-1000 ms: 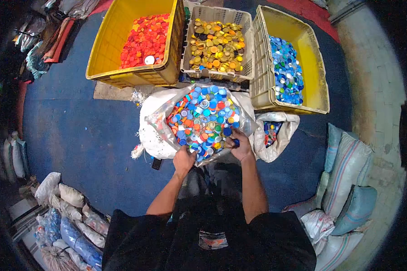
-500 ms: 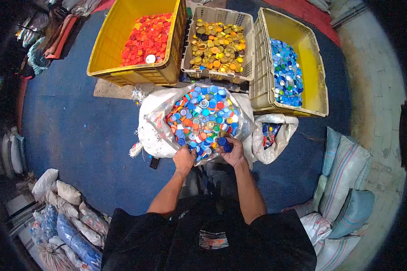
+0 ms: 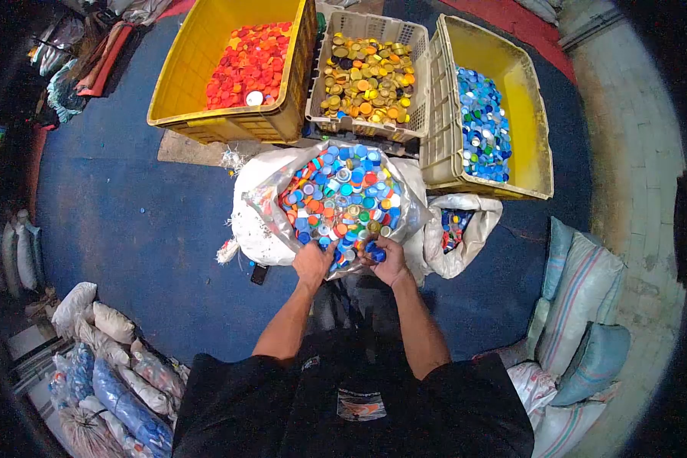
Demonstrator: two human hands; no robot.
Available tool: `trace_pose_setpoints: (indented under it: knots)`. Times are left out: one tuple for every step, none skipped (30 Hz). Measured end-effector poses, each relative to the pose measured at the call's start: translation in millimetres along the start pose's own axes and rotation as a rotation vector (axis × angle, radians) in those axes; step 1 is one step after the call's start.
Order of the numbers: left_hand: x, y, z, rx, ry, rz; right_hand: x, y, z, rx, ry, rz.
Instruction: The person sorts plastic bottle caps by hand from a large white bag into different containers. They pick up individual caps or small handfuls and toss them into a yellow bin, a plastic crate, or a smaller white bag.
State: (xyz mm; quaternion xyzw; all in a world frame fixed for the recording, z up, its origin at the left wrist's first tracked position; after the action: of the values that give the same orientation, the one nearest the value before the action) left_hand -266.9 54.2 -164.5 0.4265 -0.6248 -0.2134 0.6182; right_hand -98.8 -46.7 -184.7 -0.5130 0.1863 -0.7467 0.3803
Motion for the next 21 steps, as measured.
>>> trace_pose_setpoints:
  knots:
    - [0, 0, -2, -0.010, 0.015, -0.007, 0, 1, -1, -0.002, -0.009, 0.003]
    - [-1, 0, -2, -0.002, 0.028, -0.010, 0, 1, -3, -0.003, -0.017, 0.005]
    - [-2, -1, -2, 0.005, 0.042, -0.012, 2, -2, -2, 0.013, -0.011, 0.000]
    - [-3, -1, -1, 0.012, 0.056, -0.015, 5, -4, -2, 0.029, -0.005, -0.004]
    - [-4, -2, -1, 0.015, 0.060, -0.001, 8, -7, 0, 0.045, 0.001, -0.009]
    - [-4, 0, -1, 0.018, 0.065, 0.011, 10, -8, 3, 0.057, 0.007, -0.017]
    - [-5, 2, -1, 0.020, 0.069, 0.023, 13, -11, 6, 0.068, 0.013, -0.025]
    - [-7, 3, 2, 0.063, 0.074, 0.019, 14, -12, 7, 0.079, 0.018, -0.032]
    - [-11, 3, 6, 0.105, 0.080, 0.014, 11, -5, 5, 0.101, 0.029, -0.061]
    - [-17, 3, 12, 0.145, 0.086, 0.008, 6, 5, 1, 0.122, 0.040, -0.089]
    - [-23, -8, 22, 0.397, 0.135, 0.147, 2, 16, -2, 0.143, 0.049, -0.117]
    - [-30, -21, 30, 0.650, 0.184, 0.285, 1, 18, -3, 0.189, 0.049, -0.089]
    - [-25, -13, 25, 0.905, 0.230, 0.422, 0, 18, -2, 0.235, 0.049, -0.059]
    - [-10, -15, 26, 1.043, 0.376, 0.732, -1, 17, -3, 0.281, 0.049, -0.030]
    - [-3, -7, 25, 1.129, 0.409, 0.816, -1, 13, 1, 0.492, 0.087, -0.036]
    - [3, -1, 24, 1.215, 0.441, 0.898, -1, 9, 6, 0.703, 0.126, -0.040]
    - [7, 2, 25, 1.303, 0.473, 0.981, -1, 2, 10, 0.914, 0.166, -0.042]
    - [4, -2, 29, 1.319, 0.434, 1.039, -7, -11, 17, 1.219, 0.460, 0.067]
    - [7, 1, 30, 1.348, 0.431, 1.062, -8, -19, 11, 1.363, 0.521, 0.128]
    - [11, 2, 30, 1.375, 0.427, 1.086, -9, -27, 5, 1.505, 0.583, 0.189]
    - [15, 3, 31, 1.403, 0.423, 1.112, -9, -34, -3, 1.647, 0.645, 0.251]
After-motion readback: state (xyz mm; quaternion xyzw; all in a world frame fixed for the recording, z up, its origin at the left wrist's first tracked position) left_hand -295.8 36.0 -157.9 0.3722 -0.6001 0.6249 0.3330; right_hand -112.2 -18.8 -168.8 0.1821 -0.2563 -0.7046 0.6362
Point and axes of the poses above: each hand's wrist, its own x-axis away from the middle knuckle, its own y-axis out of the back of the hand, z = x × y, the point moved 9 cm from there along -x, towards the middle knuckle, and after that the axes turned 13 degrees about y, right-handed, at the moved point
